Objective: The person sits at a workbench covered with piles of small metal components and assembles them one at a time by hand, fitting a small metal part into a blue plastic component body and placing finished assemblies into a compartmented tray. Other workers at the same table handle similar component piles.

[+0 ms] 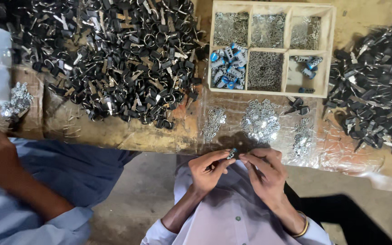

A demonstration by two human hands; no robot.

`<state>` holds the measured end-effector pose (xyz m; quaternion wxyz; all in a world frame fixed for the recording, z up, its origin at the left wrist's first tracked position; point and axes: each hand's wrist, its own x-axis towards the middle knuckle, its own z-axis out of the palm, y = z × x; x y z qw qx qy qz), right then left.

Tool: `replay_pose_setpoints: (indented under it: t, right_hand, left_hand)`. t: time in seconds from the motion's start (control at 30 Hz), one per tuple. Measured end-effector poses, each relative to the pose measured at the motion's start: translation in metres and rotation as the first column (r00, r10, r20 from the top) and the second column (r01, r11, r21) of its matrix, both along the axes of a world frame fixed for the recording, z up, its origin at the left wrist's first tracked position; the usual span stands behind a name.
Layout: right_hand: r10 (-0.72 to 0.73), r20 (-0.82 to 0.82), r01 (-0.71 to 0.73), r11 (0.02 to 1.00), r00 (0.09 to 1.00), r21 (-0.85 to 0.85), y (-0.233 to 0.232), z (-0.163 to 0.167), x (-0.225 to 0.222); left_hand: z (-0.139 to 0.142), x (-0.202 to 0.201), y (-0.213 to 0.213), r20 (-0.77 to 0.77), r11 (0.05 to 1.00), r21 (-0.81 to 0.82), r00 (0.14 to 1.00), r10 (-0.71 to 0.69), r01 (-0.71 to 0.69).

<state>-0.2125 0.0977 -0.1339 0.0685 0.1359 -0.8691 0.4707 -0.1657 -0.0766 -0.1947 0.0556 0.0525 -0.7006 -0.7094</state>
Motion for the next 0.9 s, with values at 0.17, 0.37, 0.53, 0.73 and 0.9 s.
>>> replay_pose_setpoints:
  t: [0.17,0.37,0.53,0.73,0.9]
  right_hand:
    - [0.030,0.043,-0.029,0.999,0.999,-0.021,-0.005,0.000,0.006]
    - [0.044,-0.006,-0.044,0.995,0.999,-0.085,-0.012,0.001,0.007]
    - [0.047,-0.035,-0.044,0.997,0.998,0.067,-0.017,0.006,0.005]
    - [0.180,-0.070,-0.148,0.933,0.981,0.327,-0.032,0.020,-0.010]
    - [0.250,-0.113,-0.178,0.883,0.962,0.435,-0.048,0.024,-0.012]
  left_hand:
    - [0.002,0.003,-0.001,-0.004,1.000,-0.025,1.000,-0.002,0.001]
    - [0.009,0.004,-0.006,-0.082,0.988,-0.153,0.996,-0.032,0.019]
    - [0.018,0.004,-0.017,-0.210,0.900,-0.436,0.972,-0.107,0.004]
    - [0.025,0.024,-0.043,-0.003,0.970,-0.226,0.995,0.095,-0.094]
    - [0.027,0.037,-0.059,0.032,0.963,-0.148,0.972,0.232,-0.225]
